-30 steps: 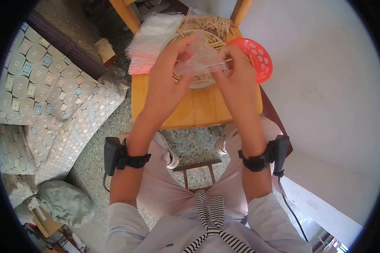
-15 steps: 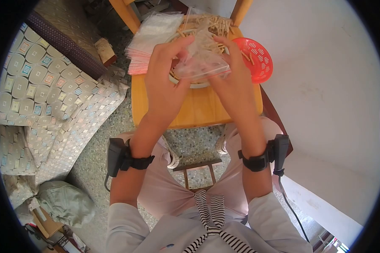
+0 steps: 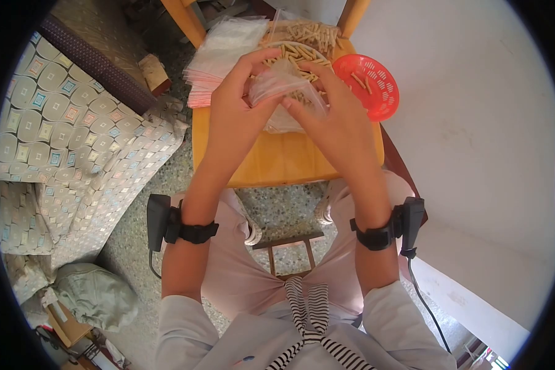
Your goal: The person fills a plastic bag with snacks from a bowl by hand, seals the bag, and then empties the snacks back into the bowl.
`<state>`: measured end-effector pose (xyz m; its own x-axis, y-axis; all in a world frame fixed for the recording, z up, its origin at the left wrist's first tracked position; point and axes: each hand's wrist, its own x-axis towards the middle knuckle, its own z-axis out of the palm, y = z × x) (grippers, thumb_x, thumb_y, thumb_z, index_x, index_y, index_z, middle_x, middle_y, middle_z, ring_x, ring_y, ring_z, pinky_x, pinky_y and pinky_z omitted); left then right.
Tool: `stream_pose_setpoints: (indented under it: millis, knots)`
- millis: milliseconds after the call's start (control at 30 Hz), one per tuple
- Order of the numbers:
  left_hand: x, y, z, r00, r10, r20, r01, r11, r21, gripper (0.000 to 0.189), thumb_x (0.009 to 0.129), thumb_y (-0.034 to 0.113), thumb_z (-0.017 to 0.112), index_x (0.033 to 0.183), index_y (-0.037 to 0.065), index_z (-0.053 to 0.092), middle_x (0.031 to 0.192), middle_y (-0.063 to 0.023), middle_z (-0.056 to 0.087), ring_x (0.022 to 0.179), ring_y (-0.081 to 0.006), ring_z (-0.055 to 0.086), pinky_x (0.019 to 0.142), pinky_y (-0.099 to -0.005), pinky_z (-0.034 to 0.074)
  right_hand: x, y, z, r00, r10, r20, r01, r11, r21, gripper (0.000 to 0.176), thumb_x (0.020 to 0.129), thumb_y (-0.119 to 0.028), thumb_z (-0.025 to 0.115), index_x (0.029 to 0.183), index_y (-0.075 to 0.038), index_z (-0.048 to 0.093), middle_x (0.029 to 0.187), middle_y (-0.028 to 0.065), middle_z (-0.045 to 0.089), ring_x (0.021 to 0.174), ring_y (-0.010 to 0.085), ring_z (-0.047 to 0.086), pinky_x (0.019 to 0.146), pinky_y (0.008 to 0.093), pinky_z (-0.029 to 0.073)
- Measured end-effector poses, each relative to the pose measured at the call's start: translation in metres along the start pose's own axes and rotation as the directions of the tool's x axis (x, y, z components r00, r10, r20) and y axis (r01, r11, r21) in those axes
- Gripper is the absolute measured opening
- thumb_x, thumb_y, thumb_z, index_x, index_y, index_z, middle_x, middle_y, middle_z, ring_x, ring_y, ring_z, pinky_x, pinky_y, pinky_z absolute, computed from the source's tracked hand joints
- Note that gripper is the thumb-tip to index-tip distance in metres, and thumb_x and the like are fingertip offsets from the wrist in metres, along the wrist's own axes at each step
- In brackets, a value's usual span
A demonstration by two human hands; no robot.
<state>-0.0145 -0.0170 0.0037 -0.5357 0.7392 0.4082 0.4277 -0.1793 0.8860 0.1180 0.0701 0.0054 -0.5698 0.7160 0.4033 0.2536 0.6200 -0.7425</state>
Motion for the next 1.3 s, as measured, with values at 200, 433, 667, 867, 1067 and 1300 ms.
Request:
stream_pose_setpoints:
  millis: [200, 433, 667, 867, 1067, 1300]
  knots:
    - [0.002, -0.005, -0.012, 0.982, -0.134, 0.131, 0.124, 0.989, 0.082, 0.065, 0.072, -0.010, 0.063, 0.132, 0.014, 0.059, 0.094, -0.0014, 0.054, 0.068, -0.0094, 0.046, 0.063, -0.0223, 0.042, 0.005, 0.003, -0.012, 0.991, 0.130, 0.012, -0.128, 0.988, -0.090, 0.036, 0.083, -0.008, 0.063, 0.118, -0.013, 0.062, 0.094, 0.0127, 0.067, 0.088, 0.0313, 0.066, 0.074, 0.0414, 0.051]
    - [0.000, -0.006, -0.008, 0.990, -0.003, 0.143, -0.021, 0.985, 0.170, 0.055, 0.082, 0.006, 0.072, 0.134, 0.016, 0.059, 0.100, 0.0017, 0.055, 0.072, -0.0066, 0.048, 0.063, -0.0211, 0.041, 0.002, 0.001, -0.010, 0.989, 0.122, 0.087, -0.112, 0.987, -0.113, 0.047, 0.081, -0.012, 0.068, 0.126, -0.011, 0.056, 0.106, 0.0157, 0.065, 0.094, 0.0329, 0.065, 0.078, 0.0415, 0.052]
    - [0.005, -0.002, -0.032, 0.987, -0.099, 0.128, 0.043, 0.921, 0.388, 0.040, 0.082, 0.024, 0.075, 0.118, 0.011, 0.065, 0.098, -0.0053, 0.060, 0.080, -0.0176, 0.056, 0.072, -0.0291, 0.047, -0.006, 0.005, -0.003, 0.943, 0.071, 0.325, 0.001, 0.977, -0.215, 0.078, 0.078, -0.027, 0.078, 0.145, -0.010, 0.040, 0.119, 0.0209, 0.056, 0.102, 0.0395, 0.062, 0.083, 0.0454, 0.053]
    - [-0.004, -0.019, -0.055, 0.972, -0.173, 0.159, 0.019, 0.733, 0.680, 0.029, 0.088, 0.027, 0.068, 0.110, 0.008, 0.069, 0.097, -0.0101, 0.069, 0.082, -0.0244, 0.066, 0.074, -0.0344, 0.050, -0.007, 0.014, 0.008, 0.961, 0.083, 0.263, -0.051, 0.991, -0.126, 0.068, 0.083, -0.028, 0.075, 0.143, -0.016, 0.045, 0.117, 0.0172, 0.059, 0.108, 0.0344, 0.060, 0.089, 0.0435, 0.050]
    - [-0.005, -0.027, -0.051, 0.937, -0.343, 0.060, 0.142, 0.533, 0.834, 0.032, 0.087, 0.032, 0.066, 0.111, 0.010, 0.068, 0.102, -0.0112, 0.069, 0.092, -0.0289, 0.066, 0.083, -0.0408, 0.050, -0.003, 0.026, 0.005, 0.957, -0.069, 0.282, 0.145, 0.954, -0.261, 0.036, 0.088, -0.016, 0.066, 0.123, -0.012, 0.064, 0.105, 0.0105, 0.066, 0.103, 0.0315, 0.062, 0.086, 0.0425, 0.049]
    - [-0.003, -0.034, -0.037, 0.991, -0.104, 0.087, 0.001, 0.651, 0.759, 0.041, 0.081, 0.033, 0.069, 0.117, 0.017, 0.063, 0.107, -0.0074, 0.061, 0.110, -0.0303, 0.055, 0.084, -0.0424, 0.051, -0.008, 0.048, 0.043, 0.934, -0.065, 0.352, 0.185, 0.930, -0.318, 0.018, 0.090, -0.020, 0.062, 0.102, -0.015, 0.074, 0.095, 0.0067, 0.068, 0.097, 0.0276, 0.063, 0.084, 0.0449, 0.044]
